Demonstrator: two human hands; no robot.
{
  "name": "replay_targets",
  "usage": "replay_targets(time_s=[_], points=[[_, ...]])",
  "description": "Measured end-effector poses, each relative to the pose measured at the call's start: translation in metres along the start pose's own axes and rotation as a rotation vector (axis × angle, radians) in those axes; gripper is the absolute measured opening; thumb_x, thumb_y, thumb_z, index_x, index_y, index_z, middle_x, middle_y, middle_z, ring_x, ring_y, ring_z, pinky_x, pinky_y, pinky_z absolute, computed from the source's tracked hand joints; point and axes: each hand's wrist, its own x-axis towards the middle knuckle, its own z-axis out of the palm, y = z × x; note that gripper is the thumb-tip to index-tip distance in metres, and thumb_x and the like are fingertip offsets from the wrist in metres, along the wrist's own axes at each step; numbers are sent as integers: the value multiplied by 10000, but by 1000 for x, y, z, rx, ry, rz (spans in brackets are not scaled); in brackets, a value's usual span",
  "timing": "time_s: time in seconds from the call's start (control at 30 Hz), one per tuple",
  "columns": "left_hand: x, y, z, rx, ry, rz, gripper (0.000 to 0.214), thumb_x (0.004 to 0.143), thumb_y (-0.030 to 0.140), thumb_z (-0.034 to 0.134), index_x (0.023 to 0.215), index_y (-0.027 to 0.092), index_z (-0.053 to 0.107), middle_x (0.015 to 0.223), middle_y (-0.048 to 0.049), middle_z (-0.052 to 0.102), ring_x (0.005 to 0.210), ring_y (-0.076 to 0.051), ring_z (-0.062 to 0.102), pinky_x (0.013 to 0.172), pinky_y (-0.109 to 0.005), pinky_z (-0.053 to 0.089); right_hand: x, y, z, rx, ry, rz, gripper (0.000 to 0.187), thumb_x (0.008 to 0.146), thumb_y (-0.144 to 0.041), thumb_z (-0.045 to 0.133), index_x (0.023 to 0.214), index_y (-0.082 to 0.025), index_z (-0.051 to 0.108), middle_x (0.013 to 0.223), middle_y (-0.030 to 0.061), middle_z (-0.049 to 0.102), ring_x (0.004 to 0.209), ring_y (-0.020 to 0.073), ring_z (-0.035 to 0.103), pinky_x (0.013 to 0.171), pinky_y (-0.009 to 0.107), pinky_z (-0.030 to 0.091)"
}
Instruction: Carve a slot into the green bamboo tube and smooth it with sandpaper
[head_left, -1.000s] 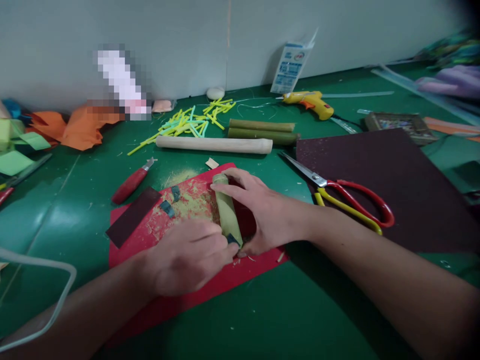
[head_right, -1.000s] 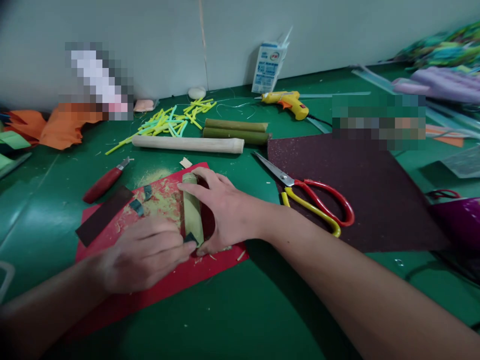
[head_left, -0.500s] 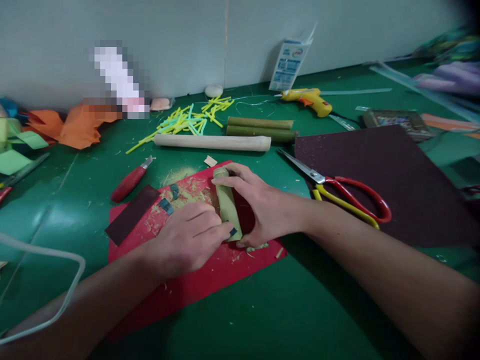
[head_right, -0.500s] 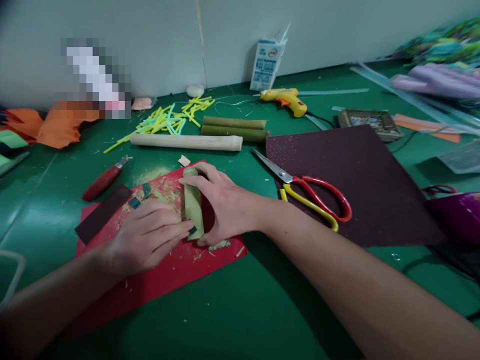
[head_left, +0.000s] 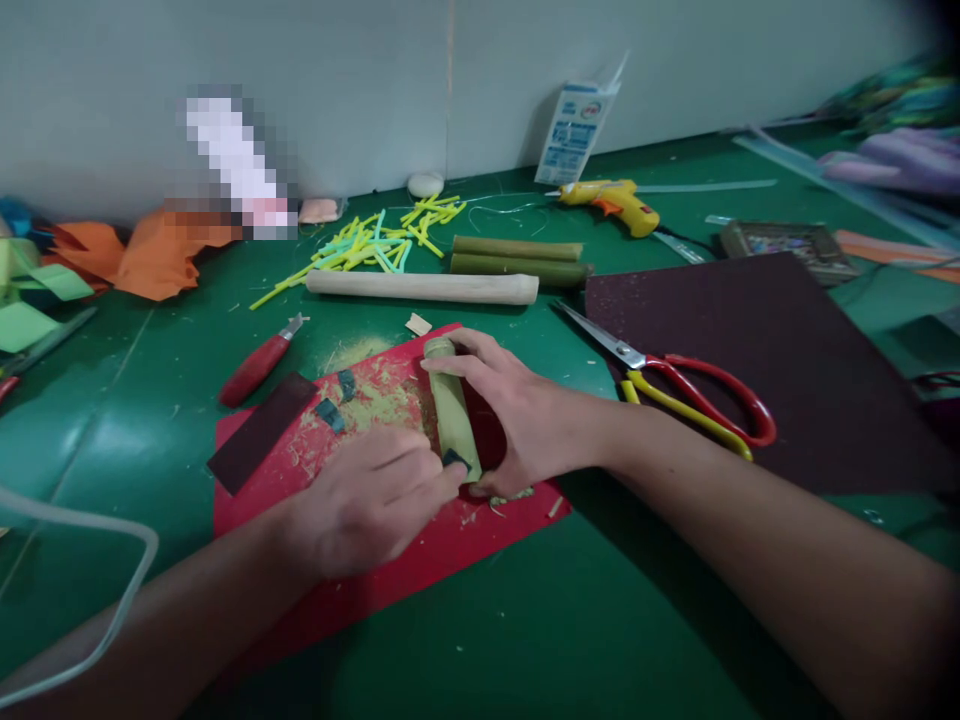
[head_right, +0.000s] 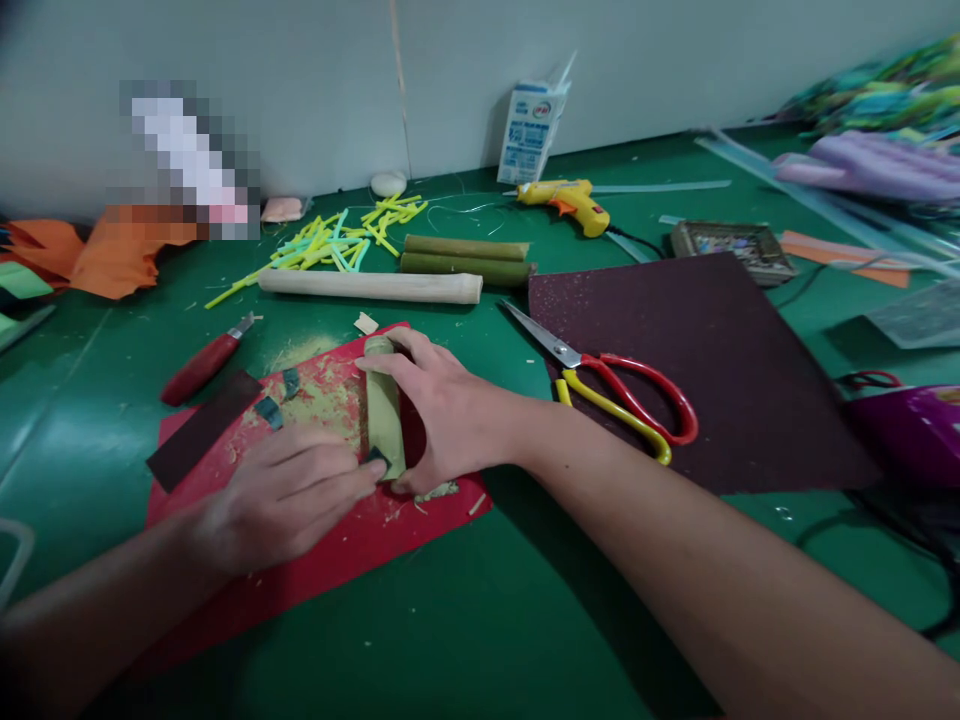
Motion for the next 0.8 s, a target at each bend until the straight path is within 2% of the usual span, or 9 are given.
replay_targets(time_s=[0.1, 0.23, 0.47, 0.8], points=[[1, -2, 0, 47, 12, -13, 132, 892, 149, 497, 934, 126, 620, 713, -21, 636, 698, -146, 578, 681, -302, 477, 0, 0, 0, 9, -1, -19, 1061, 448, -413, 800, 1352, -202, 285, 1397, 165, 213, 1334, 323, 209, 1052, 482, 268], [2, -2, -2, -33, -17, 32, 126, 884, 122, 505, 960, 112, 605, 721, -21, 640, 701, -143, 581, 658, -287, 467, 0, 1, -1, 4, -6, -33, 1074, 449, -417, 797, 1365, -218, 272, 1402, 159, 207, 1327, 327, 216, 1049, 488, 270], [-1, 1, -2, -67, -28, 12, 132, 893, 122, 494, 968, 128, 602, 732, -18, 639, 712, -144, 580, 655, -288, 465, 1, 2, 1, 12, -4, -39, 1094, 428, -402, 806, 1365, -191, 281, 1397, 171, 199, 1326, 326, 210, 1056, 469, 255], [0, 3, -1, -56, -27, -8, 127, 884, 115, 502, 953, 109, 608, 720, -30, 632, 709, -161, 567, 648, -309, 447, 0, 2, 0, 26, 3, -68, 1070, 451, -385, 791, 1374, -246, 267, 1399, 143, 204, 1325, 340, 204, 1046, 512, 254]])
